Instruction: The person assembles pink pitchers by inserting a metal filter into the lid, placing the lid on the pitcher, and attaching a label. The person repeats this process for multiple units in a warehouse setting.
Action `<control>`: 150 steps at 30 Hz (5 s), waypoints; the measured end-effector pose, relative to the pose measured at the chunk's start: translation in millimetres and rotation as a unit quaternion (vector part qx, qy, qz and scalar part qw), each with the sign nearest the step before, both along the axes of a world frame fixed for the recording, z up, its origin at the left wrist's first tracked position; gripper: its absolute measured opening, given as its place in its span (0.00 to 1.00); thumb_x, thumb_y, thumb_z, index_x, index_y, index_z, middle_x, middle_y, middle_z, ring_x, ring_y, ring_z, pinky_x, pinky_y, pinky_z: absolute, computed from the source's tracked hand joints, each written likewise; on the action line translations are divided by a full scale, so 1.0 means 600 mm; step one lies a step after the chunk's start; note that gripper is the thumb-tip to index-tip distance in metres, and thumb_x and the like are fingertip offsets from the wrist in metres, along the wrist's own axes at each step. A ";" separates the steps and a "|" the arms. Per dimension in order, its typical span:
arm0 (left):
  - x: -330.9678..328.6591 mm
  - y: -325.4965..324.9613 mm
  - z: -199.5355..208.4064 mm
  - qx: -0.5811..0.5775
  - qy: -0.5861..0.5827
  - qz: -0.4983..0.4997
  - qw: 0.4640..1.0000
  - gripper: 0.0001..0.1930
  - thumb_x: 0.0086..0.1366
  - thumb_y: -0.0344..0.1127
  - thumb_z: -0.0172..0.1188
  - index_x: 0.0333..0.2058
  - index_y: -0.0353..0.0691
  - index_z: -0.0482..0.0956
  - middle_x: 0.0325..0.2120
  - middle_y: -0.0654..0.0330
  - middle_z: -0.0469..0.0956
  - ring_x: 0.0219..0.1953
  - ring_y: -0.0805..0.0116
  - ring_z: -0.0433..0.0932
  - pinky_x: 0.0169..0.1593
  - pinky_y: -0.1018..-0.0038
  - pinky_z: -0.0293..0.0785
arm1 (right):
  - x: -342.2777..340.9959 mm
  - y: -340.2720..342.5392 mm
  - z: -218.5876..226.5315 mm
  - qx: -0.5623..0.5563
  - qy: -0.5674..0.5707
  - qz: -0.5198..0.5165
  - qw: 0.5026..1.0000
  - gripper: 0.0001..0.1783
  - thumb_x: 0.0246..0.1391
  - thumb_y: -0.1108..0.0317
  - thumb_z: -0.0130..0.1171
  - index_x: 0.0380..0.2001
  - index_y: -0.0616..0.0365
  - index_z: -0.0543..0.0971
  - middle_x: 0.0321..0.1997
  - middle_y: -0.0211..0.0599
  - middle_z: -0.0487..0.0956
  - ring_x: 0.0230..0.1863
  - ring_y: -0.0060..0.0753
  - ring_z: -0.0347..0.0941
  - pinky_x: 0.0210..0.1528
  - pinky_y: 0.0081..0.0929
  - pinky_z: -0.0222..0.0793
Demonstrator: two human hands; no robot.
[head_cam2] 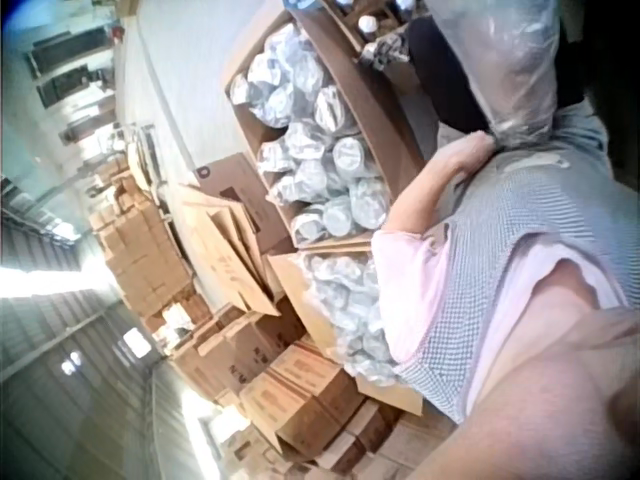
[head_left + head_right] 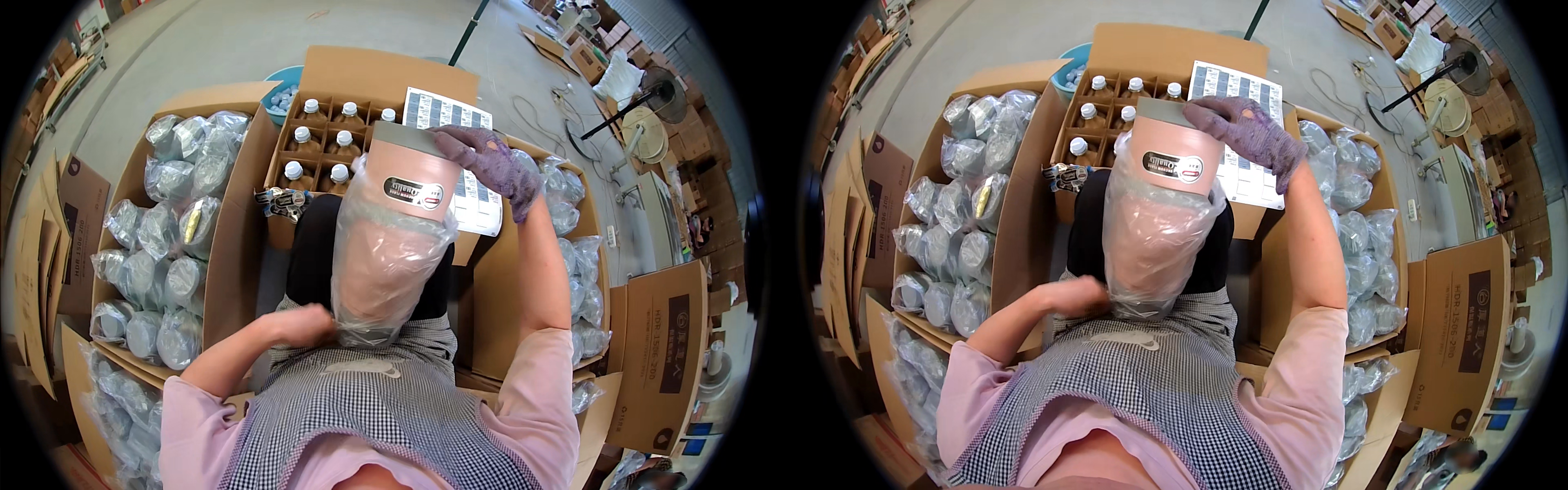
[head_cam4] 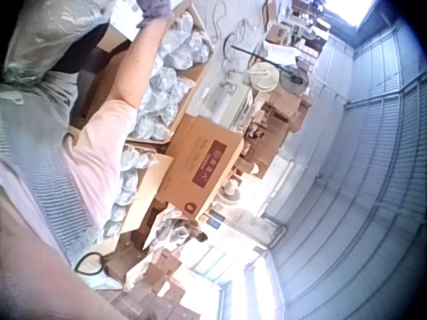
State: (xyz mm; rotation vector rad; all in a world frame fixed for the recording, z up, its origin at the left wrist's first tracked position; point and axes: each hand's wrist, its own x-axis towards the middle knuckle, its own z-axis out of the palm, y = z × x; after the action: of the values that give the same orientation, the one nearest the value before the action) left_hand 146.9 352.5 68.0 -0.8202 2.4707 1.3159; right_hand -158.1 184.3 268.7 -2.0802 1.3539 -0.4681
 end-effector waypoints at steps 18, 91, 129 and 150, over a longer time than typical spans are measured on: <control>-0.082 0.063 -0.021 -0.244 0.327 0.216 0.887 0.08 0.57 0.28 0.61 0.35 0.36 0.73 0.30 0.54 0.73 0.33 0.52 0.76 0.36 0.64 0.75 | 0.018 0.044 -0.024 -0.089 -0.080 -0.090 0.989 0.26 0.56 0.48 0.59 0.46 0.60 0.80 0.41 0.46 0.81 0.42 0.37 0.77 0.48 0.32 0.71; -0.233 -0.142 0.229 -0.202 0.618 0.066 0.757 0.04 0.51 0.28 0.58 0.27 0.35 0.75 0.33 0.53 0.74 0.30 0.62 0.72 0.36 0.71 0.71 | -0.065 0.080 -0.151 -0.319 -0.324 -0.234 0.859 0.32 0.66 0.47 0.33 0.34 0.66 0.77 0.37 0.47 0.77 0.47 0.42 0.72 0.66 0.51 0.57; -0.302 -0.438 -0.028 -0.292 0.197 0.410 0.841 0.30 0.64 0.52 0.61 0.49 0.28 0.70 0.48 0.40 0.76 0.52 0.52 0.75 0.54 0.63 0.71 | -0.127 0.070 -0.148 -0.300 -0.354 -0.245 0.851 0.35 0.67 0.44 0.28 0.29 0.62 0.76 0.31 0.40 0.77 0.41 0.38 0.71 0.66 0.48 0.54; -0.219 -0.033 0.178 -0.326 0.267 0.388 0.820 0.39 0.57 0.31 0.66 0.63 0.23 0.56 0.51 0.34 0.71 0.42 0.39 0.79 0.41 0.63 0.78 | -0.052 0.057 -0.052 -0.204 -0.170 -0.088 0.960 0.17 0.64 0.62 0.45 0.45 0.61 0.78 0.38 0.47 0.81 0.38 0.38 0.78 0.44 0.30 0.70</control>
State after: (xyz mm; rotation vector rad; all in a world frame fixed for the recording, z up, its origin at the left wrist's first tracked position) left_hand 15.3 332.9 174.6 -2.0373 3.2703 0.9138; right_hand -189.3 218.6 237.5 -2.0668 1.3191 -1.2109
